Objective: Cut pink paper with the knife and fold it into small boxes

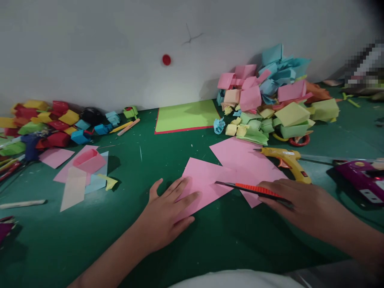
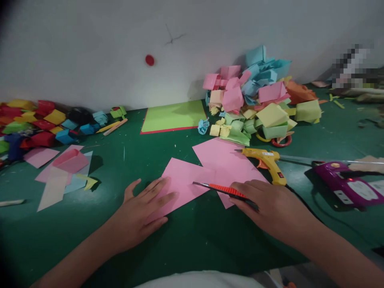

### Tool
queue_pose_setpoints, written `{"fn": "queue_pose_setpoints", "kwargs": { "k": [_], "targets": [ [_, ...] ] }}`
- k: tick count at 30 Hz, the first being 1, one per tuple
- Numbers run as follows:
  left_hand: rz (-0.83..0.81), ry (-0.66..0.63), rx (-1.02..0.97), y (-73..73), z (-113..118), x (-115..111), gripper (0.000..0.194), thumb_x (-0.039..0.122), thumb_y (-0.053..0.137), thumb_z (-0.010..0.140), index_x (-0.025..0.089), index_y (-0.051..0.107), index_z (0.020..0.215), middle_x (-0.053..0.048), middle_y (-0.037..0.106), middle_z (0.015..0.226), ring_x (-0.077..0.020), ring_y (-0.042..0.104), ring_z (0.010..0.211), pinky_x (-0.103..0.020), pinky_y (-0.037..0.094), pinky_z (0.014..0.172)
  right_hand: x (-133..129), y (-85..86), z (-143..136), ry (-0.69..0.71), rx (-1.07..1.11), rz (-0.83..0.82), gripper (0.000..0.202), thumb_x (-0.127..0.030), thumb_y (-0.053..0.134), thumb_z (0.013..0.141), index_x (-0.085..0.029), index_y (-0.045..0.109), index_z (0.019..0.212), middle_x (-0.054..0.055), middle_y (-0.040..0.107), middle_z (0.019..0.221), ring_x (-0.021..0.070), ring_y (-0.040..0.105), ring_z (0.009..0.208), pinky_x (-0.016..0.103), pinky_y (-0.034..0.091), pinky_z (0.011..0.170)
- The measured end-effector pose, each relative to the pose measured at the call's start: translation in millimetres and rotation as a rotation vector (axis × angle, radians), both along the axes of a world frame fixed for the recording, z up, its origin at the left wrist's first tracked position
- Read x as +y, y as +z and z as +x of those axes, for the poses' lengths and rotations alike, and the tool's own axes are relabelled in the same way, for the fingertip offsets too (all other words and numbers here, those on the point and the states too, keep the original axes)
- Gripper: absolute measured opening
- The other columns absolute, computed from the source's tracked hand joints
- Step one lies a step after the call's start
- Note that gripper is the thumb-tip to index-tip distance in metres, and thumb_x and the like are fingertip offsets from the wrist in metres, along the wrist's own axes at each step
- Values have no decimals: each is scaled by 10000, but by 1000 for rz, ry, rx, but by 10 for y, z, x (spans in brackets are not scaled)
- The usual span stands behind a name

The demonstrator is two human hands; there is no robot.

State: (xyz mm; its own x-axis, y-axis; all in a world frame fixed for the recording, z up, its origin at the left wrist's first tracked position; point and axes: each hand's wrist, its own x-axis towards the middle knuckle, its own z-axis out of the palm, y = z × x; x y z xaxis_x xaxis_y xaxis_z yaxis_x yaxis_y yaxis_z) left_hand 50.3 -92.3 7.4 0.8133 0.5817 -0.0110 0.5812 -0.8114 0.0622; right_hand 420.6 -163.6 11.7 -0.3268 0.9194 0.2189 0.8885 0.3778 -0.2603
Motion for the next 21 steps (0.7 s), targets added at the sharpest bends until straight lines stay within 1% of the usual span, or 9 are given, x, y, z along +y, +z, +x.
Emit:
{"fn": "queue_pose_setpoints", "kwargs": {
  "k": [6,13,17,21],
  "targets": [
    [6,1,11,-12,-5,6,495,422,420,1043,360,377,1533,-81,272,1664,-281,339,1493,-587,-3,1192,-15,-4,21,20,-51,58,275,-403,468,1019,-273,644,1186,40,755,1006,254,742,825,369,584,607],
    [11,-3,-18,-10,-7,-2,495,432,437,1034,368,398,1524,-70,295,1657,-298,371,1476,-579,52,1205,-39,1,60,41,-104,120,272,-421,468,1027,-266,630,1181,30,759,1012,237,748,850,340,577,604],
    [8,-1,-3,-11,-7,-1,490,419,426,1041,363,389,1526,-77,289,1658,-284,351,1489,-584,22,1200,-45,35,67,44,-112,141,283,-428,445,1035,-258,629,1165,30,762,978,227,752,816,320,567,559],
    [1,2,-8,-9,-4,1,493,424,426,1040,366,388,1528,-77,293,1657,-288,361,1482,-583,38,1200,-67,31,87,37,-119,144,287,-438,443,1037,-256,620,1171,33,760,995,225,755,827,327,585,600]
  ]
}}
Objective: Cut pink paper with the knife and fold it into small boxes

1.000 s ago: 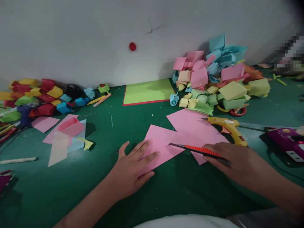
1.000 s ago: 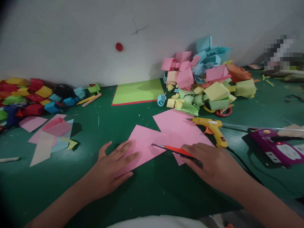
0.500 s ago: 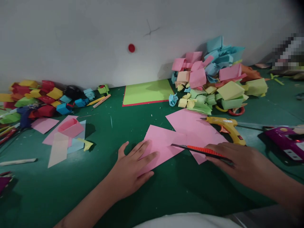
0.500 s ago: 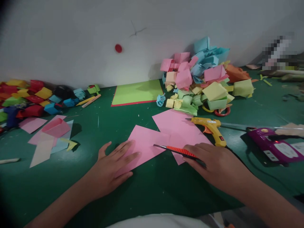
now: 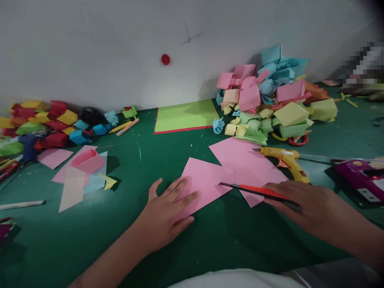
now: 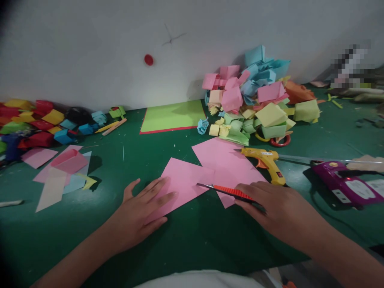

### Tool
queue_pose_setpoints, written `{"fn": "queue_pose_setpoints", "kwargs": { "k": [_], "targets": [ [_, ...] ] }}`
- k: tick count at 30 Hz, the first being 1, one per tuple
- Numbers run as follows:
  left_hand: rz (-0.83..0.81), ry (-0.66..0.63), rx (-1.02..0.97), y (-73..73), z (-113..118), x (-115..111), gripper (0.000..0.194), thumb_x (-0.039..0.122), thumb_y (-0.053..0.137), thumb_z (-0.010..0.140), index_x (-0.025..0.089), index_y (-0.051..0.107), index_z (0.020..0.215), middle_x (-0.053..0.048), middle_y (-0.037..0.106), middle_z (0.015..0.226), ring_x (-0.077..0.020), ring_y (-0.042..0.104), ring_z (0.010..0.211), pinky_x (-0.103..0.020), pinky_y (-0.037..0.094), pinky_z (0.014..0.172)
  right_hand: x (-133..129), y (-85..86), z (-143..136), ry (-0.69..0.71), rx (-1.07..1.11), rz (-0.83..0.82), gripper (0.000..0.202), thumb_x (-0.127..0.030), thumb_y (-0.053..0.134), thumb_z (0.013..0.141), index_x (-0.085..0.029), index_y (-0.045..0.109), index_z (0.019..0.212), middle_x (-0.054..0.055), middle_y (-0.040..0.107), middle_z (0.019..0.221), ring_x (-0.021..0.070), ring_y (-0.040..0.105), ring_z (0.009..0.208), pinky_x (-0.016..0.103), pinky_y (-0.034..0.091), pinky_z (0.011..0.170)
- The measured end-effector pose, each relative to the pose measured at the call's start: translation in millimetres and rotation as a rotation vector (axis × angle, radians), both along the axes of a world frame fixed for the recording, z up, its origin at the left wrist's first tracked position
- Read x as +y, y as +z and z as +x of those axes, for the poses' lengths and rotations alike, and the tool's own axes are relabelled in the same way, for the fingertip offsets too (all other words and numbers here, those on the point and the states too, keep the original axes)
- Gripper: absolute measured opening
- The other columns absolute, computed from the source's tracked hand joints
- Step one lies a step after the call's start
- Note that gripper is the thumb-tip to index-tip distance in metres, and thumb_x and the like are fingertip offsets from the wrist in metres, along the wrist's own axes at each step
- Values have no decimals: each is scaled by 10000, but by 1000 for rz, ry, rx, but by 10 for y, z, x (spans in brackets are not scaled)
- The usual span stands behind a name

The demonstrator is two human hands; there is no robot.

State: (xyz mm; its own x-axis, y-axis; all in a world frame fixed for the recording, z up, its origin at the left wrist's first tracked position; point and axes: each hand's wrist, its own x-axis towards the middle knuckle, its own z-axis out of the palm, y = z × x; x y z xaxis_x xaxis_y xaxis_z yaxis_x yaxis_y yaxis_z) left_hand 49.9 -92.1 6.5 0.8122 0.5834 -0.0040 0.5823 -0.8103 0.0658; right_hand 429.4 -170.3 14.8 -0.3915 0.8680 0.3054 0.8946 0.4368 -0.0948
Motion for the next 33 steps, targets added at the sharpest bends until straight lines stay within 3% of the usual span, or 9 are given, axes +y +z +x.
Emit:
{"fn": "queue_pose_setpoints", "kwargs": {
  "k": [17,33],
  "targets": [
    [-9,4,11,20,-1,-4,487,438,415,1044,371,390,1526,-64,284,1661,-286,347,1489,-574,29,1202,-51,1,113,-7,14,-13,317,-451,472,1022,-257,670,1176,30,765,1024,229,756,851,334,610,665],
    [-13,-2,10,-1,-5,6,495,434,427,1043,366,383,1531,-75,260,1669,-285,333,1496,-585,14,1202,-69,51,178,-10,11,-25,300,-471,491,1016,-260,668,1137,13,771,1002,224,759,820,335,604,616]
  ]
}}
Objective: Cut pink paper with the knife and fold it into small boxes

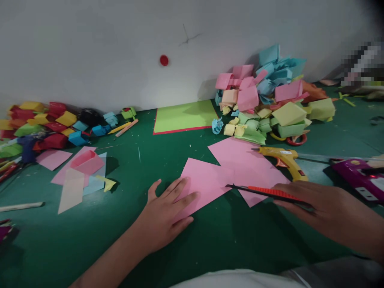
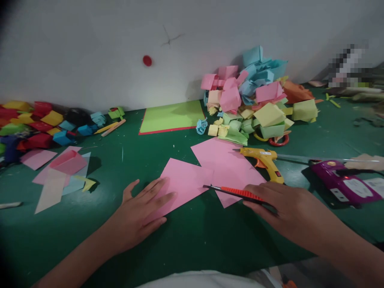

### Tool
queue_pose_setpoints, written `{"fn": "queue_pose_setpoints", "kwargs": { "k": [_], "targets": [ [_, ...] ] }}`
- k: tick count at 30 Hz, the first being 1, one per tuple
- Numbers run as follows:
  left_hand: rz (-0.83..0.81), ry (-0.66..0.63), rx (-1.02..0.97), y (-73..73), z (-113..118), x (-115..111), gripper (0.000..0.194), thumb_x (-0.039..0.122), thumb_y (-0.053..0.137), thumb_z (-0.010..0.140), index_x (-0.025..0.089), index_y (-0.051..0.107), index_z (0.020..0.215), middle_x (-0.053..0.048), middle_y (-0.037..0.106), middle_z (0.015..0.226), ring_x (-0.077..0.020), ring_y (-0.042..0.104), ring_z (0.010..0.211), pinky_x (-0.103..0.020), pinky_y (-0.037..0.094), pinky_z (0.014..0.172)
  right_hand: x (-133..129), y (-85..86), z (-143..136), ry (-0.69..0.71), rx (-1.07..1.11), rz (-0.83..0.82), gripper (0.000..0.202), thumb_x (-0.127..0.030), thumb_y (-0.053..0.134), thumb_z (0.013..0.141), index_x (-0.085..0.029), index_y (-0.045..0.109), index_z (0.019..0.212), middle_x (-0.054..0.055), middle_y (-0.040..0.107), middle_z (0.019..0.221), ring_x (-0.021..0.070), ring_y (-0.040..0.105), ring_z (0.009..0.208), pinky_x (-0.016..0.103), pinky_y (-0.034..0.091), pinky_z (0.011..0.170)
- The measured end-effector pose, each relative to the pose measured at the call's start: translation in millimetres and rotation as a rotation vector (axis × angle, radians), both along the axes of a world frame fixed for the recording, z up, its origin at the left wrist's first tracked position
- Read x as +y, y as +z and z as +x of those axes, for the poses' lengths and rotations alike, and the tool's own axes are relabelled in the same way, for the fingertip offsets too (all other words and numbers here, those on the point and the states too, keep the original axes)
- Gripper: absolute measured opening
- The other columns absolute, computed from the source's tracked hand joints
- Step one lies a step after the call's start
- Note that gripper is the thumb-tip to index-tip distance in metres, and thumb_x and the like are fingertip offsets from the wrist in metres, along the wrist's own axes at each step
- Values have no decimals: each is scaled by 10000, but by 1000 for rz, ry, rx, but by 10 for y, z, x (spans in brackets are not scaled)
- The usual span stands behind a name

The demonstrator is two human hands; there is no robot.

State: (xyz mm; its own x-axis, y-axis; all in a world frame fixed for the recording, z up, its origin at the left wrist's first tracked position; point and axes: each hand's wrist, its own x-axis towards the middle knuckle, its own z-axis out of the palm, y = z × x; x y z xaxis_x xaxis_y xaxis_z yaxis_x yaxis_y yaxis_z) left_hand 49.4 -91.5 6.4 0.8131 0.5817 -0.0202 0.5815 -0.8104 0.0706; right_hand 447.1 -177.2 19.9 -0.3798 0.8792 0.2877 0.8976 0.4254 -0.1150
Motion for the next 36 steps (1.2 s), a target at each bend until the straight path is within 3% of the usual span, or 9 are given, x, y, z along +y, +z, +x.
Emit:
{"fn": "queue_pose_setpoints", "kwargs": {
  "k": [21,28,36],
  "targets": [
    [46,5,-19,-5,9,-22,492,413,445,1030,376,406,1519,-67,303,1654,-293,366,1480,-574,45,1201,-70,-21,148,-53,18,-13,295,-506,531,971,-301,717,1073,-8,786,976,218,760,773,304,621,638],
    [37,5,-29,-2,17,-21,487,408,442,1031,370,415,1515,-69,312,1651,-293,374,1473,-578,56,1204,-129,-83,285,-100,-20,-64,292,-483,557,948,-323,729,1122,3,783,1067,252,765,860,329,641,687],
    [64,-9,-39,-12,3,-16,483,412,429,1034,357,419,1514,-72,312,1650,-289,365,1478,-566,73,1198,-174,-73,267,-185,132,-77,284,-502,592,905,-364,738,1105,-19,791,1052,254,771,819,311,651,666]
  ]
}}
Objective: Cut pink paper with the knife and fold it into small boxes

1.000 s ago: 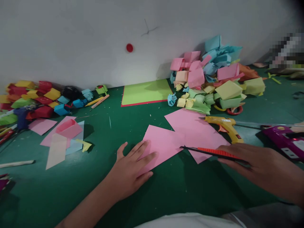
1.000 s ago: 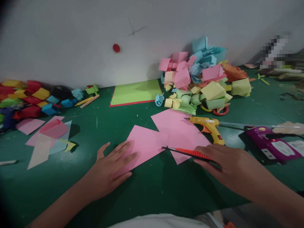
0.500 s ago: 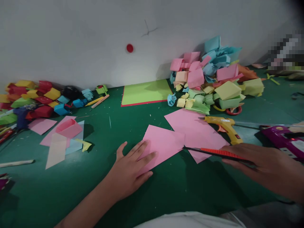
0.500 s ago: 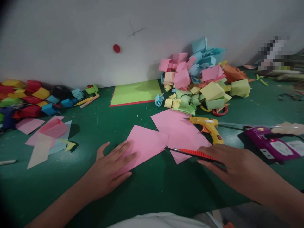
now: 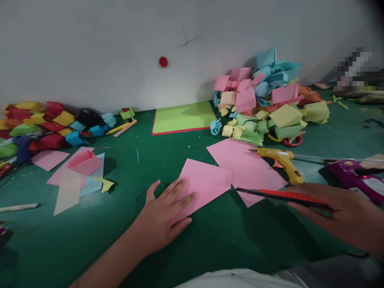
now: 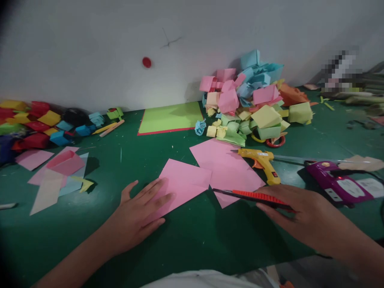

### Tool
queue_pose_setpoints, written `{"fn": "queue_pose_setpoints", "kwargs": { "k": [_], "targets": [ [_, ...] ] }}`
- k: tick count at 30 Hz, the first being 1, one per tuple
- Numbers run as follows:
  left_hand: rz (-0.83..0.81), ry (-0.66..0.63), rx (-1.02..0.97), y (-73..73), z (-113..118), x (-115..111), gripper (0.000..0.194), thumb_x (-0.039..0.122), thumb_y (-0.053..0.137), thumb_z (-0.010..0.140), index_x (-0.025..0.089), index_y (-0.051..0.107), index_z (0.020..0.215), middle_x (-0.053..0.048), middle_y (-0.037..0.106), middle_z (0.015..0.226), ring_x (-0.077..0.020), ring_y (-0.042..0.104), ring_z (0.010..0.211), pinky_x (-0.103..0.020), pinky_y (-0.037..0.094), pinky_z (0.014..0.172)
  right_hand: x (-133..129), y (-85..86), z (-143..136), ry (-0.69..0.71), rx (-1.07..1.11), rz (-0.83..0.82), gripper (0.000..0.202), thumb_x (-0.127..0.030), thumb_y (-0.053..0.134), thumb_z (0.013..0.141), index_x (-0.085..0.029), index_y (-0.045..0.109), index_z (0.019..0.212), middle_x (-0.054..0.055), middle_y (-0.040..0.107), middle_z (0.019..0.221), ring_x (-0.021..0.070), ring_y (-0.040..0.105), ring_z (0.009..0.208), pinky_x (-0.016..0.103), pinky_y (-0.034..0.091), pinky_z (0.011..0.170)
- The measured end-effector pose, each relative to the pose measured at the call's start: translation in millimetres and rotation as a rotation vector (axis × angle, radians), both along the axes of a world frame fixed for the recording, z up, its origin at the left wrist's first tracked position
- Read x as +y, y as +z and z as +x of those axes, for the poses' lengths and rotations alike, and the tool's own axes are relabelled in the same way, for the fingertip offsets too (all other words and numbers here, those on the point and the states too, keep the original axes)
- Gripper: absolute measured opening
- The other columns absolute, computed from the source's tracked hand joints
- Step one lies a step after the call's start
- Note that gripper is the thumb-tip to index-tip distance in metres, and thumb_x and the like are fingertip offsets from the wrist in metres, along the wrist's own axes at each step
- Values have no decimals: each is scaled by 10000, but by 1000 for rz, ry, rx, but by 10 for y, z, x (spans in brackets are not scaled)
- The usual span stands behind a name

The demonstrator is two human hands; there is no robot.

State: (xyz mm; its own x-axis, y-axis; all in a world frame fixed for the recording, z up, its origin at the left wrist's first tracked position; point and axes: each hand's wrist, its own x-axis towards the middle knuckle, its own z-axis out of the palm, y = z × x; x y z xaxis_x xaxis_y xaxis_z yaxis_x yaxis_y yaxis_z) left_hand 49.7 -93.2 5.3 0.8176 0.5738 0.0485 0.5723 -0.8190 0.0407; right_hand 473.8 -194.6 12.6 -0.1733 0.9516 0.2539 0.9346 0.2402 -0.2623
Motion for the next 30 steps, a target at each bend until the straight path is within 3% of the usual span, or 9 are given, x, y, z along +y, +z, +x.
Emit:
{"fn": "queue_pose_setpoints", "kwargs": {
  "k": [7,13,16,22,30],
  "targets": [
    [21,-43,13,28,-24,30,462,397,411,1049,324,441,1504,-80,399,1607,-281,407,1455,-545,87,1198,8,83,-22,-222,122,17,300,-572,635,830,-303,735,914,-49,722,652,170,625,429,261,510,420],
    [31,-47,-39,42,-58,78,422,308,419,1049,326,493,1464,-31,479,1558,-239,469,1412,-492,169,1199,143,157,-102,-434,217,16,311,-524,595,797,-256,730,879,-23,694,613,210,624,492,284,450,426],
    [30,-72,-25,52,-60,85,443,259,414,1043,302,479,1479,-38,457,1573,-236,464,1412,-478,244,1176,287,225,-207,-436,259,172,309,-504,617,704,-223,717,789,18,720,665,229,646,553,304,486,492],
    [17,-127,-98,52,-94,113,446,176,404,1023,228,522,1450,-70,557,1490,-250,546,1327,-456,400,1094,595,243,-344,-360,374,173,232,-366,567,666,-205,715,745,-12,622,541,172,531,453,269,396,427],
    [-15,-127,-134,4,-159,152,455,155,395,1016,213,525,1447,-87,564,1480,-262,568,1311,-479,466,1072,813,162,-411,-308,570,-54,340,-254,511,712,-203,718,978,-42,551,563,139,458,459,255,334,423]
  ]
}}
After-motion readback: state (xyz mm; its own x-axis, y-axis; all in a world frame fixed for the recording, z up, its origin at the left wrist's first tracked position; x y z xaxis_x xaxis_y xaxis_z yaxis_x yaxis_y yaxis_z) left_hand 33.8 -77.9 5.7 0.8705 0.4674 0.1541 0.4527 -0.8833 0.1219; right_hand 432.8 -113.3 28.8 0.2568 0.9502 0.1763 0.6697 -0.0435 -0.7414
